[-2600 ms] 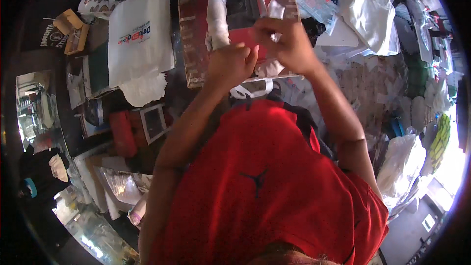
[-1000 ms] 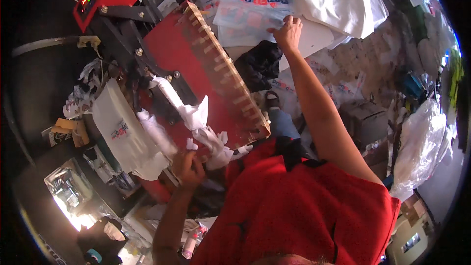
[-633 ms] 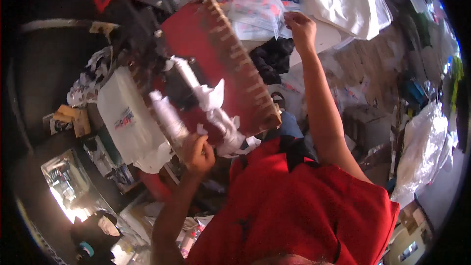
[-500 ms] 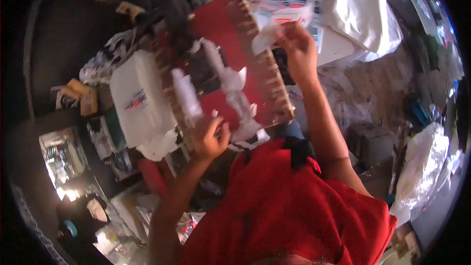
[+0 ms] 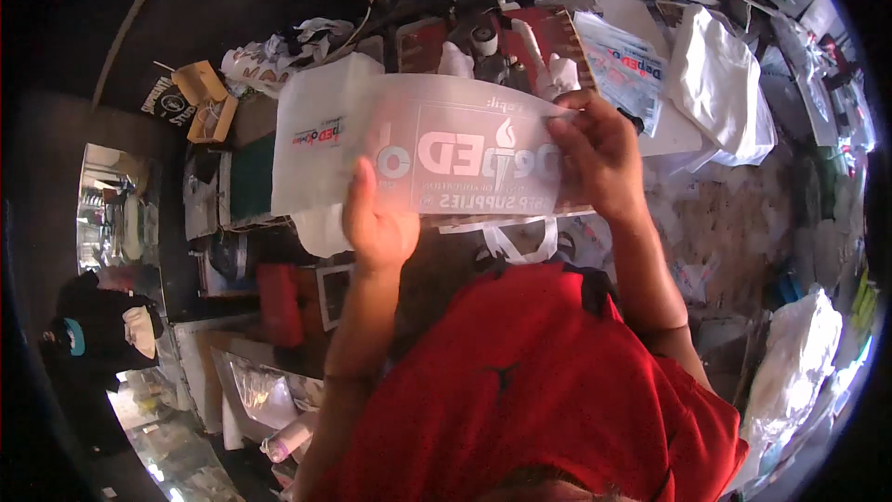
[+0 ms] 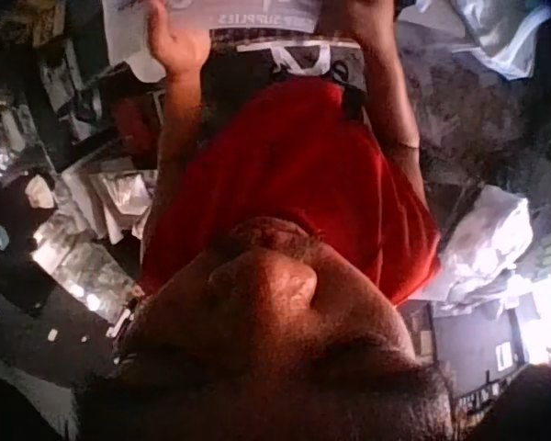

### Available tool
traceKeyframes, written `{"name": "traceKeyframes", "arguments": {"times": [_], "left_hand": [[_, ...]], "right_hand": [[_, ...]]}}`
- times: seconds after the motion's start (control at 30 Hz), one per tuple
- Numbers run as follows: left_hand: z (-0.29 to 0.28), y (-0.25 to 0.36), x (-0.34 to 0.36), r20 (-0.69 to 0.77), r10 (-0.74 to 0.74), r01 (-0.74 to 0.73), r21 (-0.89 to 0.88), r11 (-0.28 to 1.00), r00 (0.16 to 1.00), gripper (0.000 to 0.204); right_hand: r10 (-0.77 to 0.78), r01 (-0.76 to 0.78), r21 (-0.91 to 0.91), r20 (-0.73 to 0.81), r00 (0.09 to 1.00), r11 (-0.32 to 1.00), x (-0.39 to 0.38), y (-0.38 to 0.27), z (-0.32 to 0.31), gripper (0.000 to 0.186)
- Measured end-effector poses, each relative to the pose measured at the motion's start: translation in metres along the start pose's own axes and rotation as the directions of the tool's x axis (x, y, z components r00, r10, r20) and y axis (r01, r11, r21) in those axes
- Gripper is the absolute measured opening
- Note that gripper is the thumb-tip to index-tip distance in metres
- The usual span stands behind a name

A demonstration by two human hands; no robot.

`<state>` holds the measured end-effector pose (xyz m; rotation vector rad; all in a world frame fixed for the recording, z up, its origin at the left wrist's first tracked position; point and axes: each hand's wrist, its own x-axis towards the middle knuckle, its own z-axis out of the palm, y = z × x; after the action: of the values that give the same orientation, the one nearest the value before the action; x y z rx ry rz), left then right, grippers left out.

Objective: The person prepares tote bags for printing by placing them on a work surface, aligning a graphic decal on the center of each bag, and using a hand tool to press the decal onto the fabric.

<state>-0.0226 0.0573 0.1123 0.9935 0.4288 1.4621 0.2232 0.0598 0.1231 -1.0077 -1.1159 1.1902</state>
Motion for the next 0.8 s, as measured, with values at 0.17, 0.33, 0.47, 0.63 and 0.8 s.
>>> {"name": "traceKeyframes", "arguments": {"times": [0.17,0.33,0.47,0.63,0.8], "left_hand": [[0.031,0.035,-0.002,-0.036,0.226,-0.210,0.254,0.944,0.973,0.051],[0.065,0.040,-0.020,-0.071,0.108,-0.095,0.173,0.980,0.992,0.050],[0.075,0.034,-0.032,-0.084,0.099,-0.089,0.118,0.989,0.991,0.054],[0.078,0.031,-0.034,-0.028,0.039,-0.033,0.178,0.983,0.999,0.048],[0.086,0.022,-0.041,-0.046,-0.089,0.098,0.254,0.962,0.995,0.052]], "right_hand": [[0.037,-0.042,-0.041,-0.104,0.994,0.998,-0.026,-0.033,-0.010,0.015],[-0.047,0.051,0.048,-0.091,0.995,0.998,-0.040,-0.036,-0.039,0.018],[0.041,-0.030,0.148,-0.074,0.996,0.988,-0.055,-0.042,-0.045,0.017],[0.052,-0.058,0.309,0.026,0.998,0.949,-0.063,-0.027,-0.064,0.017],[0.027,-0.024,0.282,-0.007,1.000,0.959,-0.071,-0.014,-0.088,0.016]]}}
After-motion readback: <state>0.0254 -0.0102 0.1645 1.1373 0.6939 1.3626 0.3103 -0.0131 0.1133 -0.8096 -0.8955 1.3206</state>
